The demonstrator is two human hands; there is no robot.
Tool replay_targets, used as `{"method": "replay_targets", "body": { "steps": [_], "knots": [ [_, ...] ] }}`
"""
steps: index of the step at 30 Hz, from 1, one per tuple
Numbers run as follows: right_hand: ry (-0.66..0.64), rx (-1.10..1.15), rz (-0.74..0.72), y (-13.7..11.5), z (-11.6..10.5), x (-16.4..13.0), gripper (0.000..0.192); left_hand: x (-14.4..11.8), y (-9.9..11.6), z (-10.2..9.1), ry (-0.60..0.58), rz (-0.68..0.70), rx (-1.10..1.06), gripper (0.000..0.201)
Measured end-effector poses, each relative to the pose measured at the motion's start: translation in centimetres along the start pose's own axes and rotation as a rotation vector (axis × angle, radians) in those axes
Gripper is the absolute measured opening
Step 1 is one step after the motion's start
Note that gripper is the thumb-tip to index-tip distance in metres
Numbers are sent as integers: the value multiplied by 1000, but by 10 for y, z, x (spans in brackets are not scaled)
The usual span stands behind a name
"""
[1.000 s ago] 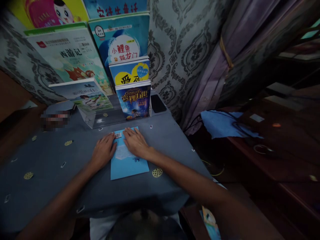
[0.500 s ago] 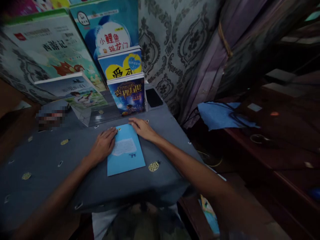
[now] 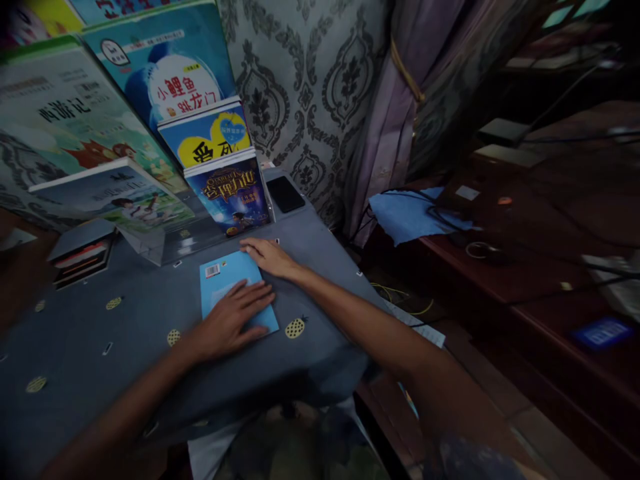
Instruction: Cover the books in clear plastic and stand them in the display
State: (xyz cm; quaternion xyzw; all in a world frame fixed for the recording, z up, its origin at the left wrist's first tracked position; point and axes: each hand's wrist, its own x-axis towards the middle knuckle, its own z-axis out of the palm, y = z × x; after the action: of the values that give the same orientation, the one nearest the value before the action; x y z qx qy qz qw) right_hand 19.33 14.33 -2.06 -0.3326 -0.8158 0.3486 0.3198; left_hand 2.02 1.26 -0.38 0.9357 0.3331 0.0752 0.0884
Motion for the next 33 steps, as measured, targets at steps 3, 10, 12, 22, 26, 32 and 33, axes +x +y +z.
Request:
{"method": "replay_targets", "body": {
  "steps": [3,10,12,22,26,32,33],
  "knots": [
    [3,26,-11,0,0,0,38,-8,17,-1,-55,62,19,71],
    [28,31,-12,2,-1,0,38,-5,11,1,-66,69,94,59],
    [38,20,-8,4,-1,2,38,-1,3,0,-73,63,105,58],
    [52,41,-26,22,0,11,37,15,-18,-1,-18,16,123,56],
    [68,53,-26,22,0,11,37,16,-19,-1,-22,5,128,55],
    [54,53,-28,20,0,11,39,22,-26,-3,-20,-17,89,55],
    [53,54,-29,20,0,11,39,22,-26,-4,-17,-17,76,55]
  ]
}}
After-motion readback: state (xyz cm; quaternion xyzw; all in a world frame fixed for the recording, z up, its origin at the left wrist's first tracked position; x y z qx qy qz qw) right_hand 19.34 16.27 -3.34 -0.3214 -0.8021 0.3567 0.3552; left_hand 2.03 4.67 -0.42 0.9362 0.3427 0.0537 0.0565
